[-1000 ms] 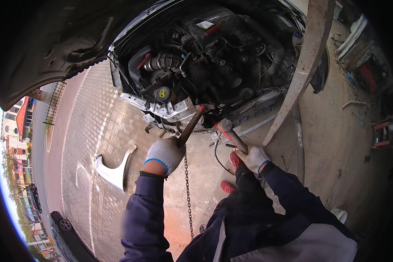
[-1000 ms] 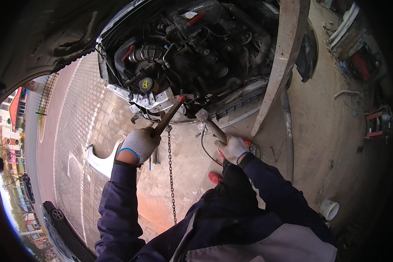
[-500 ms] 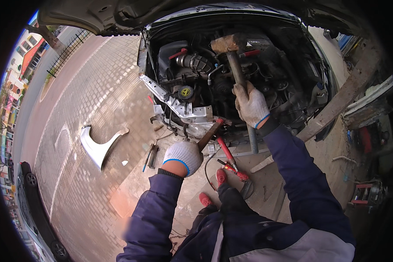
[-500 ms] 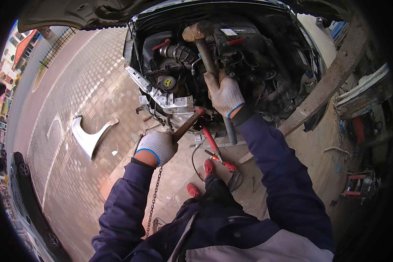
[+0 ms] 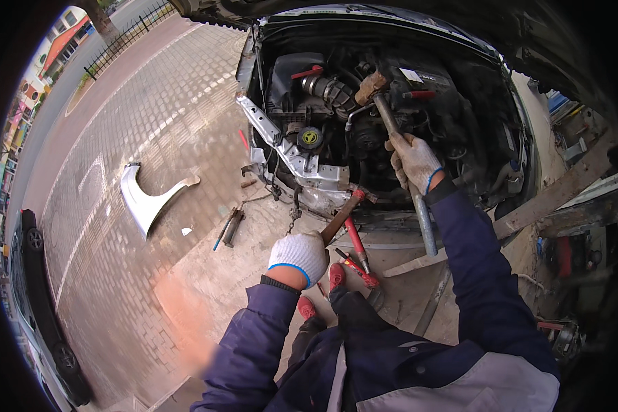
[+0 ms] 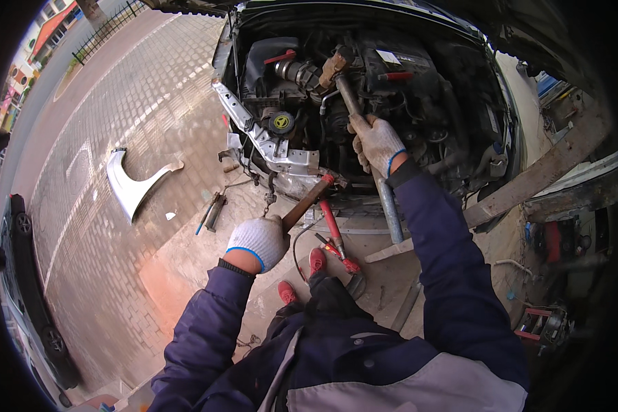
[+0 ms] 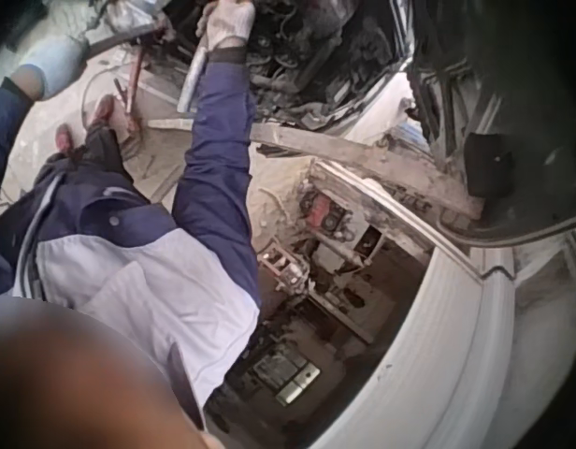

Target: The person uses a hammer and a long metal bar to repeatedly strike and pry a bent front frame rail on a car with its hood open. After several strikes, the person removes the bent rail and installs a replacement rail into the front of the vehicle.

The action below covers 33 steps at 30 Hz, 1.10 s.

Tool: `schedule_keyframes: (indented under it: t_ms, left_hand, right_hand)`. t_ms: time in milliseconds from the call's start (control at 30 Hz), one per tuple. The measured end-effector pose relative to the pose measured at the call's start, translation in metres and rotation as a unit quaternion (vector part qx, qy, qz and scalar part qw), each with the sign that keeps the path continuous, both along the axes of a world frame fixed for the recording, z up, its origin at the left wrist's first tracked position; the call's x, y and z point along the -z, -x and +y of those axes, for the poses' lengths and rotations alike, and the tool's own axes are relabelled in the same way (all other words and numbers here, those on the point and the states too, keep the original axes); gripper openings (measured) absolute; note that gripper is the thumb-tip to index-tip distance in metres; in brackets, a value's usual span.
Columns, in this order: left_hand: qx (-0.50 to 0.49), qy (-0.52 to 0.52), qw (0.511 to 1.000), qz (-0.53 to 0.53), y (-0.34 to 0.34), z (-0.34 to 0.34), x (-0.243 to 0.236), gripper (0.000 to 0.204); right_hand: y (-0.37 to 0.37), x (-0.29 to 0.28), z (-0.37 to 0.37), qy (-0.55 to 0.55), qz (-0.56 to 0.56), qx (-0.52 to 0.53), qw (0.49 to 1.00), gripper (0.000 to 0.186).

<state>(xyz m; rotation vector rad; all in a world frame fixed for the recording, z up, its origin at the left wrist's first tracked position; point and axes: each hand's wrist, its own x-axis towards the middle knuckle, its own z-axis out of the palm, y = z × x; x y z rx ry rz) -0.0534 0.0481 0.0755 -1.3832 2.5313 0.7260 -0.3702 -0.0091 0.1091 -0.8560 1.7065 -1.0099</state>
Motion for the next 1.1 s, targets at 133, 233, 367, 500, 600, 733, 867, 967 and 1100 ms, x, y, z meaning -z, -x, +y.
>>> schedule_keyframes:
  t_ms: [133,233,367,500,600,733,867,967,1100]
  left_hand:
    - [-0.003,-0.011,1.000,-0.004,-0.002,0.003,0.001,0.035]
    - [-0.009,-0.005,1.000,-0.001,-0.004,0.009,0.009,0.034]
    - [-0.031,0.001,1.000,0.005,-0.008,0.020,0.020,0.033]
    - [-0.031,0.000,1.000,-0.006,-0.010,0.030,0.030,0.032]
    - [-0.042,0.012,0.999,0.005,-0.012,0.032,0.038,0.032]
    - [-0.054,0.008,0.998,0.014,-0.014,0.036,0.048,0.032]
    - [-0.071,0.001,0.997,0.032,-0.017,0.043,0.060,0.032]
    - [-0.059,0.033,0.997,0.046,-0.020,0.047,0.072,0.032]
    - [-0.064,0.022,0.998,0.018,-0.021,0.056,0.086,0.034]
  right_hand:
    - [-0.012,0.027,0.023,0.006,-0.040,-0.015,0.999,0.041]
    - [-0.026,0.069,0.041,-0.112,-0.004,-0.071,0.991,0.040]
    - [-0.029,0.090,0.051,-0.130,0.016,-0.108,0.985,0.038]
    - [-0.021,0.055,0.051,-0.088,-0.018,-0.048,0.995,0.034]
    - [-0.019,0.024,0.051,0.014,-0.009,-0.013,1.000,0.035]
    - [-0.024,0.027,0.058,0.071,-0.023,0.029,0.997,0.038]
    - [-0.033,0.079,0.068,-0.010,0.031,-0.014,0.999,0.036]
    - [-0.037,0.114,0.069,-0.150,0.090,-0.073,0.982,0.039]
    - [-0.036,0.107,0.067,-0.100,-0.028,0.000,0.995,0.040]
